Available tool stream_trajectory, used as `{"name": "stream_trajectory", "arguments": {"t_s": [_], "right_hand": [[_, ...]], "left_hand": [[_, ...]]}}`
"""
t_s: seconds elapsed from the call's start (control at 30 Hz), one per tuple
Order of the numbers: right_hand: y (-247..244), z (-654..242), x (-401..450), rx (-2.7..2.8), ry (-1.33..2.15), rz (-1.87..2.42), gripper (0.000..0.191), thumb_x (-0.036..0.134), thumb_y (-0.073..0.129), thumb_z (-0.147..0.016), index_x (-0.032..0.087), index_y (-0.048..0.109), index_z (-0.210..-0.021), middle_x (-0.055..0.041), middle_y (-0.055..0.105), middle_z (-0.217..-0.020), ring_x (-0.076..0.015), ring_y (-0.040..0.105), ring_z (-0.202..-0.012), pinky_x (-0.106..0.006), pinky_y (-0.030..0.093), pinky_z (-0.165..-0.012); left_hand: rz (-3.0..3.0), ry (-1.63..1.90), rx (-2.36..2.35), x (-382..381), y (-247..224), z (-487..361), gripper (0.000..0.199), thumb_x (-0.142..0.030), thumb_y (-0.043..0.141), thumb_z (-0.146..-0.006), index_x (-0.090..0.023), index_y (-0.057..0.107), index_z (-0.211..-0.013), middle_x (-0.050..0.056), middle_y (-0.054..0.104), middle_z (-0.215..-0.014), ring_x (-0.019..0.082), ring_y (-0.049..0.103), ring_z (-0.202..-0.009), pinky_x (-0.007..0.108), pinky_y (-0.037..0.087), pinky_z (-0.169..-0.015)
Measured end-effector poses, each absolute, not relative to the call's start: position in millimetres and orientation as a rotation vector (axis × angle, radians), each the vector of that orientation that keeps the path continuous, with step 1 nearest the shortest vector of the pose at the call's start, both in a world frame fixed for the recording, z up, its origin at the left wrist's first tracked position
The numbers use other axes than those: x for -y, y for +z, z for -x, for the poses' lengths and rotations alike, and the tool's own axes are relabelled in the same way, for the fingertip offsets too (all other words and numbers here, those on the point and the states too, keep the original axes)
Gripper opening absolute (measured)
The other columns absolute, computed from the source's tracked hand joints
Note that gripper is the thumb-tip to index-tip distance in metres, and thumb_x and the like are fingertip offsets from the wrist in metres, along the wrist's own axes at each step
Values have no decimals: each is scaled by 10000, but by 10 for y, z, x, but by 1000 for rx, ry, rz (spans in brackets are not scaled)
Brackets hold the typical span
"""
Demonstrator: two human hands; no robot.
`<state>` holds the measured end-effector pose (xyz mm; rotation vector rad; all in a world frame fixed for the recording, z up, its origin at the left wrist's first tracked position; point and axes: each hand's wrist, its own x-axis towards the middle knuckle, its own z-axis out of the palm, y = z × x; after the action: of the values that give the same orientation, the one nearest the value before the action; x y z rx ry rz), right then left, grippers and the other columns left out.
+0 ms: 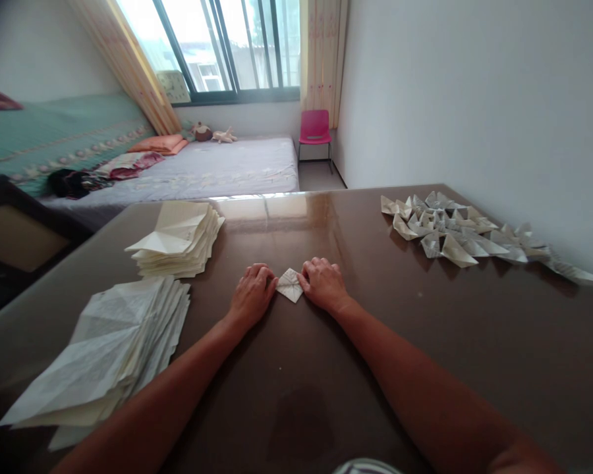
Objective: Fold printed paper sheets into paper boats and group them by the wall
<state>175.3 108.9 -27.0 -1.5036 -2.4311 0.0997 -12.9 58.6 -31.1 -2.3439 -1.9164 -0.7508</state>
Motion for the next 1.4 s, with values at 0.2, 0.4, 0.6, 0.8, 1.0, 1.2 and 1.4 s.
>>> {"name": "stream_trajectory", "arguments": {"t_s": [0.2, 0.4, 0.6, 0.8, 1.0, 1.2, 1.4], "right_hand": [[-269, -1745, -1088, 2425, 97, 1503, 252, 413, 470, -917, 218, 590, -814, -68, 624, -905, -220, 537, -907, -326, 350, -723], [-328, -1789, -1116, 2348, 160, 1474, 253, 453, 499, -901, 214, 562, -845, -63, 613, -926, -212, 540, -903, -320, 366, -737], [-378, -1928, -1185, 2329, 245, 1389, 171, 390, 558, -879, 219, 560, -861, -63, 615, -958, -219, 526, -935, -322, 384, -763], [-388, -1983, -1231, 2333, 308, 1338, 137, 354, 588, -867, 218, 589, -860, -46, 615, -944, -205, 524, -930, -319, 389, -803], [-328, -1981, -1168, 2341, 336, 1283, 229, 409, 499, -920, 233, 644, -895, -48, 624, -938, -197, 528, -941, -319, 380, -802], [-251, -1932, -1036, 2380, 351, 1317, 212, 451, 596, -852, 253, 653, -900, -36, 627, -975, -214, 520, -977, -334, 358, -783], [-235, -1952, -1057, 2459, 504, 1154, 171, 413, 618, -850, 256, 680, -880, -31, 645, -970, -194, 532, -966, -328, 361, -811]], "left_hand": [[2669, -596, 1507, -462, -309, 61, 401, -304, 380, -965, -233, 467, -1350, 59, 514, -1393, 208, 415, -1319, 380, 370, -1061], [2698, -452, 1539, -419, -372, 94, 506, -394, 377, -955, -223, 360, -1431, 72, 389, -1489, 197, 346, -1379, 389, 293, -1126], [2669, -443, 1552, -411, -354, 88, 495, -402, 389, -950, -226, 387, -1413, 71, 403, -1480, 204, 356, -1374, 390, 293, -1126], [2644, -446, 1564, -402, -347, 66, 486, -393, 409, -946, -219, 408, -1400, 72, 417, -1470, 233, 380, -1358, 422, 332, -1100], [2681, -690, 1574, -416, -286, 115, 306, -276, 388, -959, -218, 639, -1124, 34, 600, -1294, 210, 509, -1211, 392, 420, -1038], [2703, -972, 1593, -439, -311, 184, 241, -294, 450, -941, -206, 647, -834, 43, 637, -1146, 164, 592, -1025, 328, 485, -944], [2662, -825, 1622, -449, -315, 177, 305, -308, 468, -934, -218, 574, -1206, 49, 601, -1229, 207, 518, -1098, 371, 467, -972]]}}
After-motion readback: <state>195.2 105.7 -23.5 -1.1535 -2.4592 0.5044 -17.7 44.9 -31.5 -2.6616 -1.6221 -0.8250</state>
